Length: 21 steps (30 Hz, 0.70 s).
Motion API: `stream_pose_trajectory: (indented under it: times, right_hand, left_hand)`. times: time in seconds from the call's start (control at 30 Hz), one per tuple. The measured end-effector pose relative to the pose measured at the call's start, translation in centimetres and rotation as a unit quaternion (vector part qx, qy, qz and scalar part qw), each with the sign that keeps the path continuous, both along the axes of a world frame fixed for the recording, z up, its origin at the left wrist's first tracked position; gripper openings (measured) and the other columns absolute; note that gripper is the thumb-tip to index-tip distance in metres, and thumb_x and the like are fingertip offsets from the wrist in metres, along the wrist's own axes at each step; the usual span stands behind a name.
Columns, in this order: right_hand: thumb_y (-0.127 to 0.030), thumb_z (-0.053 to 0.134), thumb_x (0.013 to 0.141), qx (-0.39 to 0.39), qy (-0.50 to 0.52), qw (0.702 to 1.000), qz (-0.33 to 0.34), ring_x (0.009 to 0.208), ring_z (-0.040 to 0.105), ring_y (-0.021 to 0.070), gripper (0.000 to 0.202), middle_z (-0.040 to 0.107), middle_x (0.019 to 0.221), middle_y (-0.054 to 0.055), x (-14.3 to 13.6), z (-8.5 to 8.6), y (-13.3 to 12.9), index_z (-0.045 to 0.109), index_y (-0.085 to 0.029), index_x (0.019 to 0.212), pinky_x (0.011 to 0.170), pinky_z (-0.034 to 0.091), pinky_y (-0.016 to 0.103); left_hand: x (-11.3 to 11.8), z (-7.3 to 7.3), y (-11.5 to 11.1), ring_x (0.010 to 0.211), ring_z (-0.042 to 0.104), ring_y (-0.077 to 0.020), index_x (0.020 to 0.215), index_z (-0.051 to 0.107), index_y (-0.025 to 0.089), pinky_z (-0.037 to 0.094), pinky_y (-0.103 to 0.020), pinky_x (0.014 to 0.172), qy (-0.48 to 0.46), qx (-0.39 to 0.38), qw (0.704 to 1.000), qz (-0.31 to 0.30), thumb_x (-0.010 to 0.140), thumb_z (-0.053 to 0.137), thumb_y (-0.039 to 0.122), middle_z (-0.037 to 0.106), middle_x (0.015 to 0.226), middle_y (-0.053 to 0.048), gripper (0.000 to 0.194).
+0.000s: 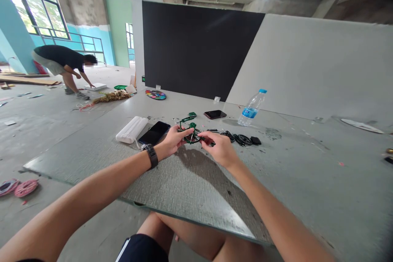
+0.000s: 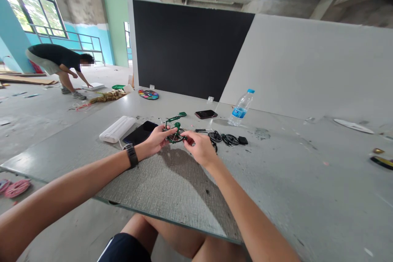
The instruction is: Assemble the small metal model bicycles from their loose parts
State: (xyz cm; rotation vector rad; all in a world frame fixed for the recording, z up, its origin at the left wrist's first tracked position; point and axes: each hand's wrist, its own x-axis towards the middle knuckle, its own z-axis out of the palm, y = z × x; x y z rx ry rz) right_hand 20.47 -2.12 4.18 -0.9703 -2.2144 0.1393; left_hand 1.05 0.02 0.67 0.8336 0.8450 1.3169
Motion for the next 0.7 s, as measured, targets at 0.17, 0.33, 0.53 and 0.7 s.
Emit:
stream_pose_trajectory:
  times: [0.17, 0.33, 0.53, 0.7]
  right_hand:
    - [-0.022, 0.056, 0.089, 0.006, -0.019, 1.0, 0.003, 0.069, 0.066, 0.0167, 0.023, 0.075, 0.086, 0.001, 0.0, -0.05, -0.09, 0.071, -0.026, 0.106, 0.074, 0.052, 0.028]
    - [-0.026, 0.059, 0.089, -0.006, -0.006, 1.0, 0.001, 0.069, 0.068, 0.0177, 0.022, 0.075, 0.081, 0.001, 0.1, -0.29, 0.14, 0.072, -0.026, 0.107, 0.072, 0.054, 0.029]
    - [-0.029, 0.064, 0.089, -0.074, 0.046, 0.996, 0.023, 0.075, 0.074, 0.0211, 0.023, 0.079, 0.091, 0.002, 0.01, -0.26, 0.3, 0.074, -0.026, 0.11, 0.078, 0.058, 0.035]
    - [-0.036, 0.064, 0.09, -0.101, 0.107, 0.989, 0.01, 0.074, 0.073, 0.0209, 0.022, 0.079, 0.092, 0.005, -0.5, -0.43, 0.07, 0.076, -0.022, 0.103, 0.073, 0.06, 0.035]
  left_hand:
    - [-0.01, -0.17, 0.01, 0.07, 0.066, -0.0124, 0.081, 0.05, 0.018, 0.045, -0.02, 0.056, -0.002, 0.002, 1.0, -0.006, 0.064, 0.09, 0.036, 0.064, 0.077, 0.0, 0.047]
    - [0.0, -0.37, 0.16, 0.071, 0.068, -0.0137, 0.084, 0.05, 0.019, 0.044, -0.02, 0.055, 0.001, -0.002, 1.0, -0.002, 0.064, 0.09, 0.035, 0.065, 0.078, 0.0, 0.047]
    - [-0.06, -0.16, 0.17, 0.07, 0.068, -0.0127, 0.085, 0.049, 0.019, 0.047, -0.021, 0.059, -0.006, 0.012, 1.0, 0.01, 0.064, 0.09, 0.033, 0.065, 0.08, 0.001, 0.048]
    - [0.0, 0.25, -0.18, 0.069, 0.067, -0.0131, 0.085, 0.047, 0.02, 0.05, -0.023, 0.061, -0.016, 0.024, 1.0, 0.011, 0.062, 0.091, 0.033, 0.065, 0.078, 0.001, 0.052]
